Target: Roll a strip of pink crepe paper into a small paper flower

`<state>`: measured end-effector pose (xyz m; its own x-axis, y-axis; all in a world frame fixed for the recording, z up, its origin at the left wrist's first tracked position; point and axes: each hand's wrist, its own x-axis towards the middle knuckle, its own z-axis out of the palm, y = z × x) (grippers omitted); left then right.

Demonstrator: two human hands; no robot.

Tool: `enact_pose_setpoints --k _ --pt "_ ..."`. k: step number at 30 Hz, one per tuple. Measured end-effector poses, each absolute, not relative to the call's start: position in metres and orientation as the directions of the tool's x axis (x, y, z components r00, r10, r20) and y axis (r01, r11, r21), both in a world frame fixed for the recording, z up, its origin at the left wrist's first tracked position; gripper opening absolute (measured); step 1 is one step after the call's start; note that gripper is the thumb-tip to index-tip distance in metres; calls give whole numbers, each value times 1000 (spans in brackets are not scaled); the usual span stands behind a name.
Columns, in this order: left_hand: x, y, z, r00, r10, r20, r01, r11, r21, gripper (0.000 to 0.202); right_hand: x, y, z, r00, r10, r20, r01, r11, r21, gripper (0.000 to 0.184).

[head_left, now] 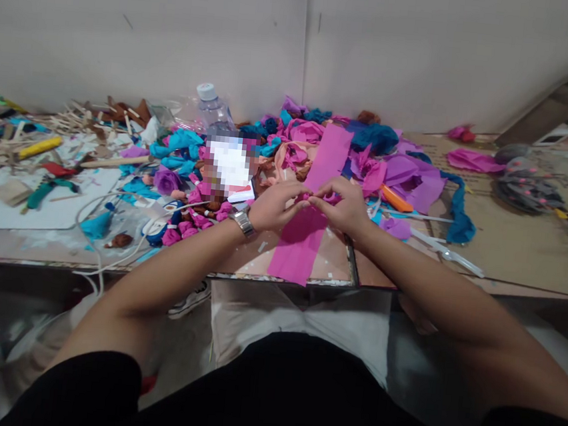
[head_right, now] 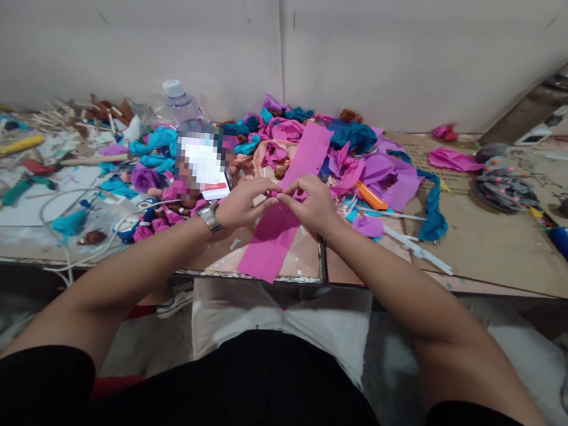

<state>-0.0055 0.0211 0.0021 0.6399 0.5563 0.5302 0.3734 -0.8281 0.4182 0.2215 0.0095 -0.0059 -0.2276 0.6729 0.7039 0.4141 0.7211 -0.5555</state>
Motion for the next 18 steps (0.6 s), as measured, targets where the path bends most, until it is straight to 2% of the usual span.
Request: enact_pose_setpoints --k 4,8,13,18 --pt "-5 22 4 617 558 555 349 -826 442 45 221 8 -2 -233 695 680 383 708 -593 53" --pt "-5 22 4 586 575 571 330 -813 479 44 222 8 0 -245 675 696 379 727 -572 50" --pt "-5 20 5 574 630 523 351 -766 538 48 223 8 -1 -268 657 705 381 744 -549 49" --pt "-3 20 6 578 627 522 351 -769 535 49 223 7 -2 -271 638 721 377 759 -531 47"
